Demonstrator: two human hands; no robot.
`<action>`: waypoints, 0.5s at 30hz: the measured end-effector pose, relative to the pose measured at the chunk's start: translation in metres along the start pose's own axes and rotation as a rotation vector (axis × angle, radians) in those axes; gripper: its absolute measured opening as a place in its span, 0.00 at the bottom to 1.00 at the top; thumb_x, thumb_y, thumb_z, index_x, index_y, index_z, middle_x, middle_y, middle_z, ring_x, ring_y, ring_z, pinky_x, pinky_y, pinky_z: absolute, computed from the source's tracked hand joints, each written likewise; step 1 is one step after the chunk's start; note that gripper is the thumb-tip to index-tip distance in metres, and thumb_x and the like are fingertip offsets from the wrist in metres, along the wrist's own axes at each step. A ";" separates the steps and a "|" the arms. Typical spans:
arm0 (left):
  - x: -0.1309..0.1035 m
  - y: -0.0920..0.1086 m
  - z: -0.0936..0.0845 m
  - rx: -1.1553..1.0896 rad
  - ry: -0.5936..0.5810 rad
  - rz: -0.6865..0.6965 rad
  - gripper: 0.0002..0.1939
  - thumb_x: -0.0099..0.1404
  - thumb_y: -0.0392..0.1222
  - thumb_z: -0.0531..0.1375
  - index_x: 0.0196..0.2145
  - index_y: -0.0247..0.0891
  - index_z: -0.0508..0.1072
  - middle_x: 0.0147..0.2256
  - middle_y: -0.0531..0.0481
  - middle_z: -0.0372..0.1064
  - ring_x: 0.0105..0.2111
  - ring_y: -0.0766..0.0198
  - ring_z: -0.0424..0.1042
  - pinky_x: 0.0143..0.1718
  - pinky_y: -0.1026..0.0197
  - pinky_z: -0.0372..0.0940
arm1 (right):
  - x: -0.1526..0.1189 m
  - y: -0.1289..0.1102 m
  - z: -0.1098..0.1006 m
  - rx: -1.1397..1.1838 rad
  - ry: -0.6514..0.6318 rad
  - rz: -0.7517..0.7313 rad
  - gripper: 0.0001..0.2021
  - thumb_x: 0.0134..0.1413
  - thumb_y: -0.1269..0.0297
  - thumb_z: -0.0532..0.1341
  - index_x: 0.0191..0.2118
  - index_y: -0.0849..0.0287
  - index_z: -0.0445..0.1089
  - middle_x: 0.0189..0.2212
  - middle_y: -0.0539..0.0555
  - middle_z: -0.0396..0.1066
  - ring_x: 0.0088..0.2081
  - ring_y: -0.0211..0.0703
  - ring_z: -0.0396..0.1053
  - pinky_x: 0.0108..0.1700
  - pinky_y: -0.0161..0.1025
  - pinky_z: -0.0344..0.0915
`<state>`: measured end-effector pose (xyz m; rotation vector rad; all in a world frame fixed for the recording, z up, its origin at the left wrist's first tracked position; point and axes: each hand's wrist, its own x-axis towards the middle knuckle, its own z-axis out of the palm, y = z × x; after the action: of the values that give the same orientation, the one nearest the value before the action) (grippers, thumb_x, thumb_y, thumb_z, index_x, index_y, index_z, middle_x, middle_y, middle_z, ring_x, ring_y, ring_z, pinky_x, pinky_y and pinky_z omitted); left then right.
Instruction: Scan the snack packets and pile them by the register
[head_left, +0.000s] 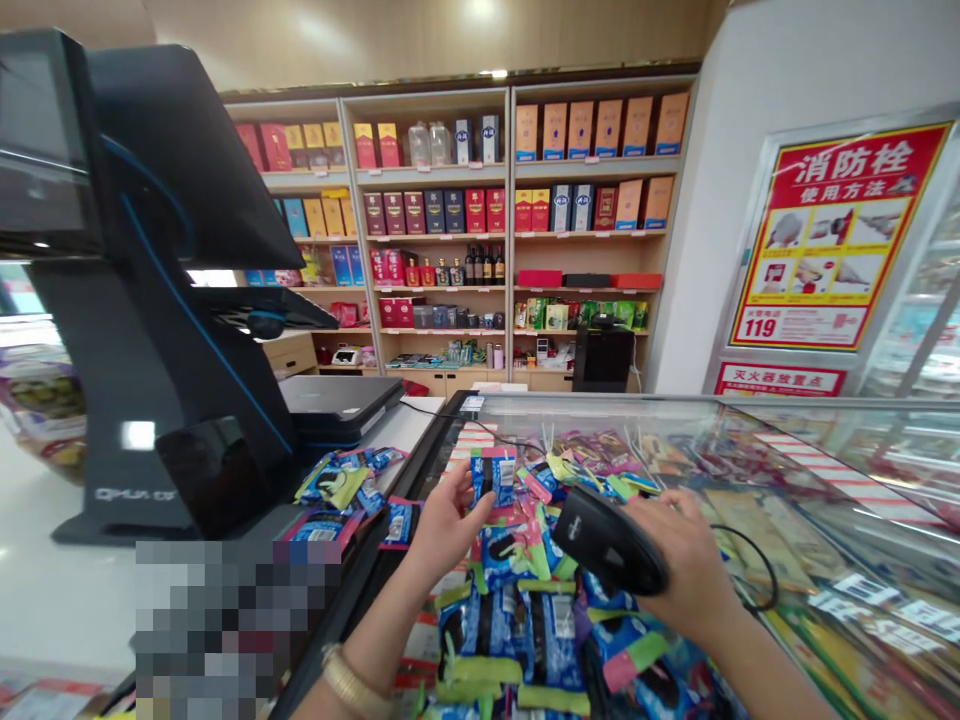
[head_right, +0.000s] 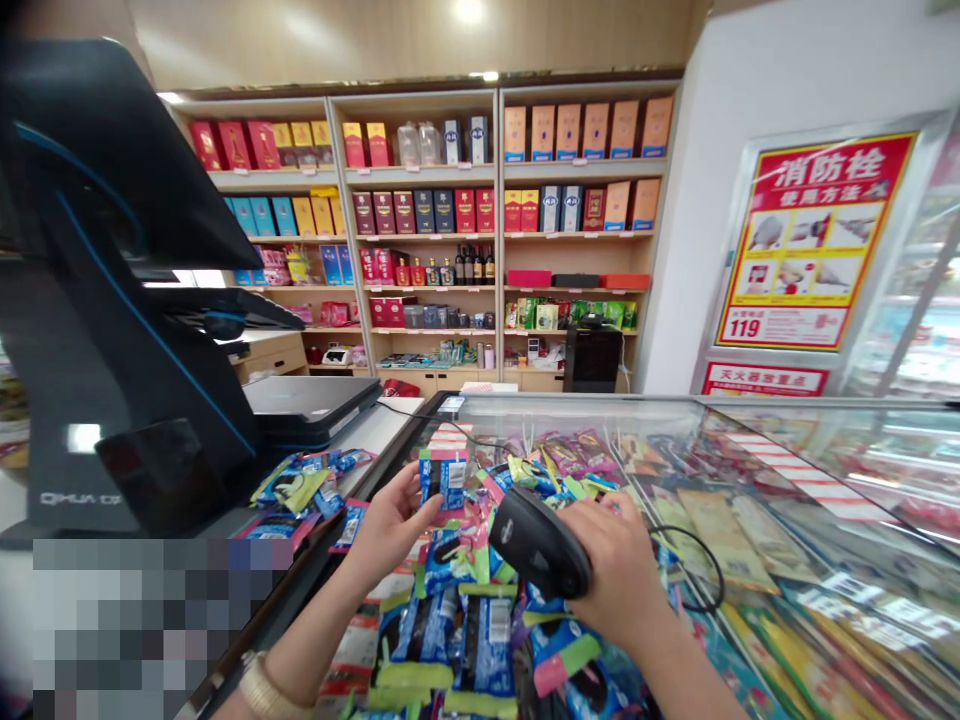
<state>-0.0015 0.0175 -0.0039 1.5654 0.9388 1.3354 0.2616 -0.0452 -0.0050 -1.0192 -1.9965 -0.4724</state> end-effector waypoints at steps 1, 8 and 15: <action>0.000 -0.001 0.001 0.010 -0.015 0.008 0.22 0.56 0.43 0.63 0.48 0.37 0.69 0.44 0.44 0.75 0.44 0.55 0.75 0.43 0.57 0.72 | 0.000 0.000 0.000 0.007 -0.007 0.011 0.08 0.45 0.69 0.54 0.33 0.57 0.68 0.27 0.50 0.71 0.30 0.40 0.66 0.40 0.41 0.51; -0.002 0.000 0.002 0.014 -0.007 -0.034 0.25 0.54 0.44 0.65 0.49 0.37 0.68 0.44 0.43 0.75 0.40 0.54 0.76 0.34 0.57 0.74 | 0.004 -0.002 -0.002 0.018 -0.041 0.028 0.04 0.45 0.68 0.55 0.29 0.56 0.66 0.23 0.48 0.67 0.27 0.39 0.60 0.38 0.41 0.49; -0.004 -0.002 0.003 0.050 -0.027 0.000 0.24 0.55 0.44 0.64 0.49 0.36 0.68 0.44 0.43 0.76 0.43 0.56 0.76 0.45 0.55 0.71 | 0.003 -0.001 -0.002 -0.010 -0.039 0.013 0.04 0.43 0.70 0.54 0.27 0.56 0.64 0.22 0.48 0.65 0.26 0.39 0.60 0.38 0.41 0.50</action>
<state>0.0006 0.0146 -0.0070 1.6179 0.9620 1.2964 0.2604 -0.0455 -0.0014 -1.0542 -2.0228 -0.4591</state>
